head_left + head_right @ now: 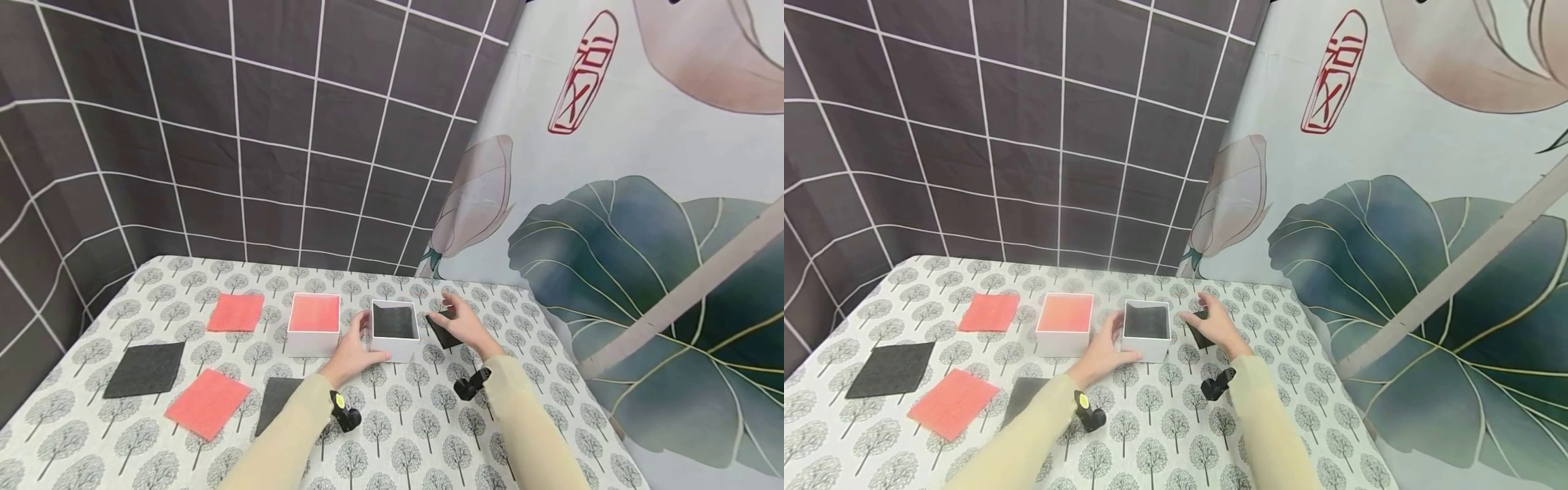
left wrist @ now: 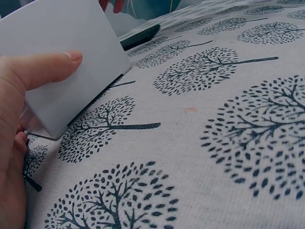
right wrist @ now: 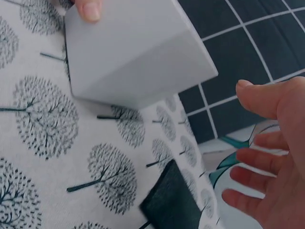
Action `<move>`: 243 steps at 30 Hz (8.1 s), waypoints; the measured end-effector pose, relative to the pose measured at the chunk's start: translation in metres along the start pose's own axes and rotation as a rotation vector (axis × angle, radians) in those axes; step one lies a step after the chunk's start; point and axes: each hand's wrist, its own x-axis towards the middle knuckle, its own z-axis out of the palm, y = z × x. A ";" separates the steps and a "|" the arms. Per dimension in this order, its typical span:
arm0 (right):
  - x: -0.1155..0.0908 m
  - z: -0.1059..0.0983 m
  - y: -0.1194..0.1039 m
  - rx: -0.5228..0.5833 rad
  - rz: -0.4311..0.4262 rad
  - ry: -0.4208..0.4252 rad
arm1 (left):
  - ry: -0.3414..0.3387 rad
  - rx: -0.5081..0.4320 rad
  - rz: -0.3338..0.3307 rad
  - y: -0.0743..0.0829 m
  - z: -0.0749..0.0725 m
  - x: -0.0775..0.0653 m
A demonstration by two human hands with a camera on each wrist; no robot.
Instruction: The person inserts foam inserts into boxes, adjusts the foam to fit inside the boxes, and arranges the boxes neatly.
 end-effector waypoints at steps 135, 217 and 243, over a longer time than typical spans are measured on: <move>0.011 0.012 -0.048 -0.195 -0.335 -0.256 | 0.001 0.003 0.043 -0.001 -0.001 -0.002; -0.017 0.042 -0.022 0.449 -0.183 -0.229 | -0.141 0.262 0.109 0.048 -0.023 -0.058; -0.006 0.076 0.021 0.693 -0.050 -0.181 | -0.271 0.675 0.143 0.041 -0.121 -0.131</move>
